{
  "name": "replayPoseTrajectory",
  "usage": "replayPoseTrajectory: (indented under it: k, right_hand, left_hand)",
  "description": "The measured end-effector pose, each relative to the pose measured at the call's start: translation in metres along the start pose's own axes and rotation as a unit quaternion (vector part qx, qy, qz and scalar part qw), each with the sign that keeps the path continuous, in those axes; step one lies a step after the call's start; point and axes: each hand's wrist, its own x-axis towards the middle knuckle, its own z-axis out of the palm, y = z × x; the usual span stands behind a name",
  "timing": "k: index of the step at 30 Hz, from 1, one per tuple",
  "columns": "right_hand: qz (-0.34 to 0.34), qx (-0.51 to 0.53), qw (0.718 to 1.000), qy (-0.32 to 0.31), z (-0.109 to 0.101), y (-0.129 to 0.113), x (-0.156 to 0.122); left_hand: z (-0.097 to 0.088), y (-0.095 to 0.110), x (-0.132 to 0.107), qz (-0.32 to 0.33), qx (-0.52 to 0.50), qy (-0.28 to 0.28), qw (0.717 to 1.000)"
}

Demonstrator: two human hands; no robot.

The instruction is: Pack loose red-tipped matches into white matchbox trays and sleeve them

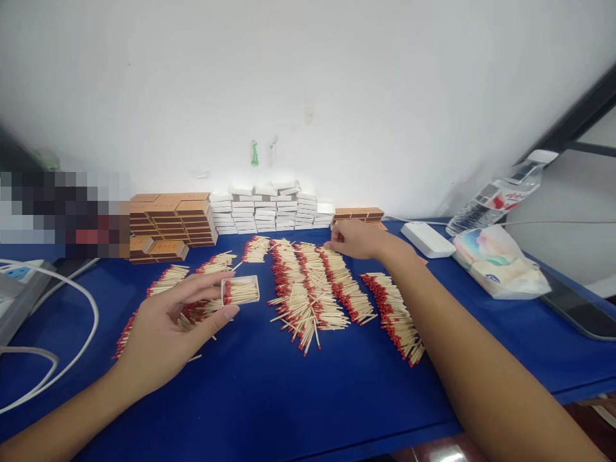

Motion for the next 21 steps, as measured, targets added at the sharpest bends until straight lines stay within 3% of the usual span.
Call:
replayPoseTrajectory:
  k: [9,21]
  right_hand:
    - [0.036,-0.004,0.999,-0.014,-0.003,-0.016,-0.003]
    - [0.034,0.004,0.999,-0.021,-0.002,-0.01,-0.002]
  left_hand:
    - [0.0,0.002,-0.001,-0.007,-0.006,0.001,1.0]
    - [-0.001,0.004,0.0,-0.001,-0.002,-0.005,1.0]
